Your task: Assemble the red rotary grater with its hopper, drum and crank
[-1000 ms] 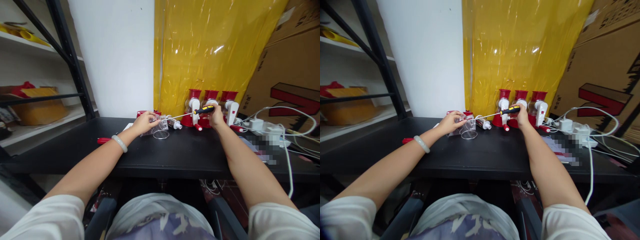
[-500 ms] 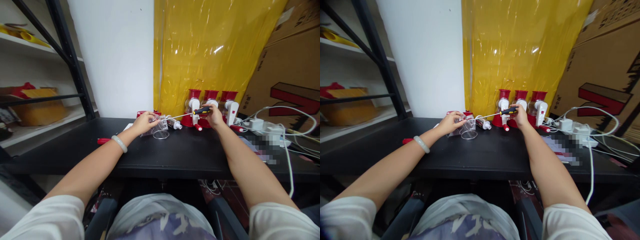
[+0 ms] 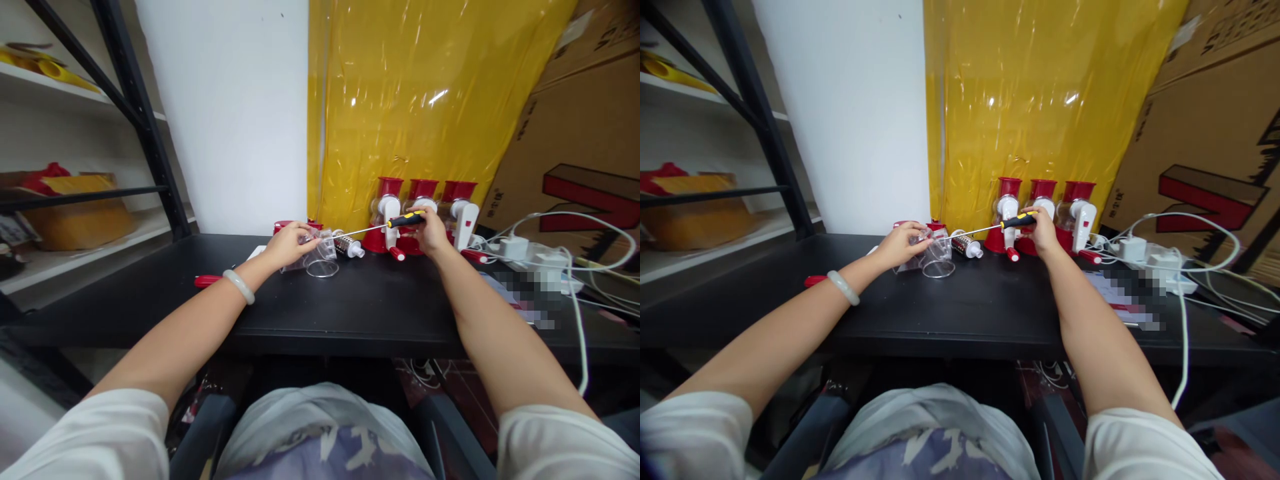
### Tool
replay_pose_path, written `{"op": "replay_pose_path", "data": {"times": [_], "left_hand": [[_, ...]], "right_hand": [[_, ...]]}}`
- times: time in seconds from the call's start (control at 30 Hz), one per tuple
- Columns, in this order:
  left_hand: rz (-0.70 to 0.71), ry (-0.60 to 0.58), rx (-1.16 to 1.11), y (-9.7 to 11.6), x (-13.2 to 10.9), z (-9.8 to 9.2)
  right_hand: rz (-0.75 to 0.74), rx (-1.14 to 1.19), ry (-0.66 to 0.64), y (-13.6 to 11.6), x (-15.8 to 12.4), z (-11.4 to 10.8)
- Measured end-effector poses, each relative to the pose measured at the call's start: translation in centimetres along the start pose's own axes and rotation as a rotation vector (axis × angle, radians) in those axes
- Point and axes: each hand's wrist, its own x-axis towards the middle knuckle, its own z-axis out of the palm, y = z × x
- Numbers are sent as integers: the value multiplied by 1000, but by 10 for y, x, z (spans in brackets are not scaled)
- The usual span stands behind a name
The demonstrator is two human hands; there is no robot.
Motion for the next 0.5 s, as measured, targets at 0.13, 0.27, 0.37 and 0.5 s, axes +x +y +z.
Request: {"op": "replay_pose_path", "data": {"times": [0.13, 0.27, 0.37, 0.5], "left_hand": [[-8, -6, 8, 0, -1, 0], [-8, -7, 0, 1, -1, -1], [-2, 0, 2, 0, 0, 0], [7, 3, 9, 0, 0, 0]], "right_hand": [[-32, -50, 39, -3, -5, 3], [-116, -197, 60, -3, -5, -1], [-55, -120, 45, -1, -2, -5], [-15, 34, -45, 3, 2, -5]]}}
